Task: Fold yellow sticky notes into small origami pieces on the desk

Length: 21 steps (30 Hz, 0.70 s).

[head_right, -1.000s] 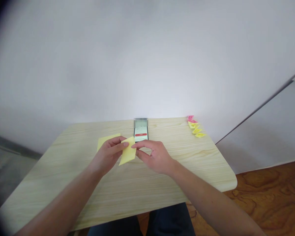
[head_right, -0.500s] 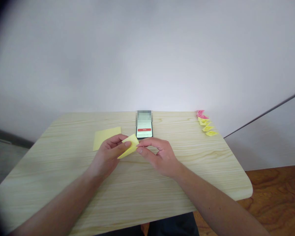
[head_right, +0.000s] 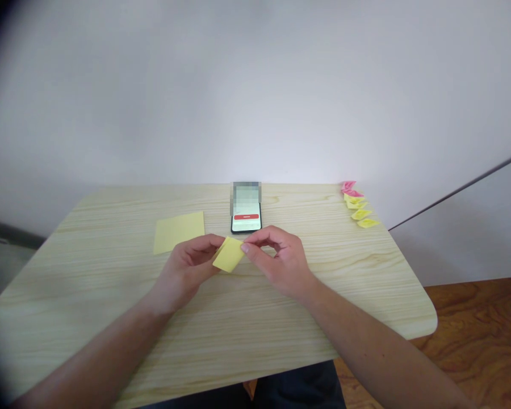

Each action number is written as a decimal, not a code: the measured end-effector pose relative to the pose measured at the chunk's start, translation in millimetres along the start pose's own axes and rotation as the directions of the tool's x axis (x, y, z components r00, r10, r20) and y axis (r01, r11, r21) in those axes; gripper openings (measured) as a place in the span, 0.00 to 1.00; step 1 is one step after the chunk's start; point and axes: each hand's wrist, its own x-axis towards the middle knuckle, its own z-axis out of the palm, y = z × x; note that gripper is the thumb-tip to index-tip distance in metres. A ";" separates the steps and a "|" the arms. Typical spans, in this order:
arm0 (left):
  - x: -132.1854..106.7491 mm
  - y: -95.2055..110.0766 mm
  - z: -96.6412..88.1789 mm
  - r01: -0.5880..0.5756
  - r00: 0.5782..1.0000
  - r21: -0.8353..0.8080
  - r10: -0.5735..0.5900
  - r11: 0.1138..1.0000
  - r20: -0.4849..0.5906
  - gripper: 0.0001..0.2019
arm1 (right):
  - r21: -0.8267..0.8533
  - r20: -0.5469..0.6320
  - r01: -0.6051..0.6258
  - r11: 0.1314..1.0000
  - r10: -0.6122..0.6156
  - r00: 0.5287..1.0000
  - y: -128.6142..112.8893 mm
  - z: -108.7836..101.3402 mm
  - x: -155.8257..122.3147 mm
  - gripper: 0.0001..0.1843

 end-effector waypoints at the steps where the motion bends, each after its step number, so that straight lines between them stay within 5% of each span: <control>1: -0.1 0.3 -0.6 -0.003 1.000 0.012 0.003 1.000 -0.012 0.11 | -0.011 -0.002 0.005 1.000 -0.005 1.000 -0.1 -0.5 0.1 0.06; 5: 0.2 1.0 -1.3 -0.016 0.993 0.087 0.026 0.996 -0.116 0.11 | -0.074 0.006 0.035 0.997 -0.035 0.999 -1.2 -2.6 0.7 0.06; 10: -0.7 3.1 2.0 0.008 0.997 0.167 0.006 0.986 -0.083 0.12 | -0.111 0.060 0.081 0.990 -0.075 0.995 -4.7 -2.8 1.0 0.06; 21: -1.9 4.1 5.4 -0.016 0.994 0.130 0.030 0.991 -0.102 0.10 | -0.007 0.103 -0.089 0.996 0.089 0.991 -0.7 -0.1 -0.1 0.09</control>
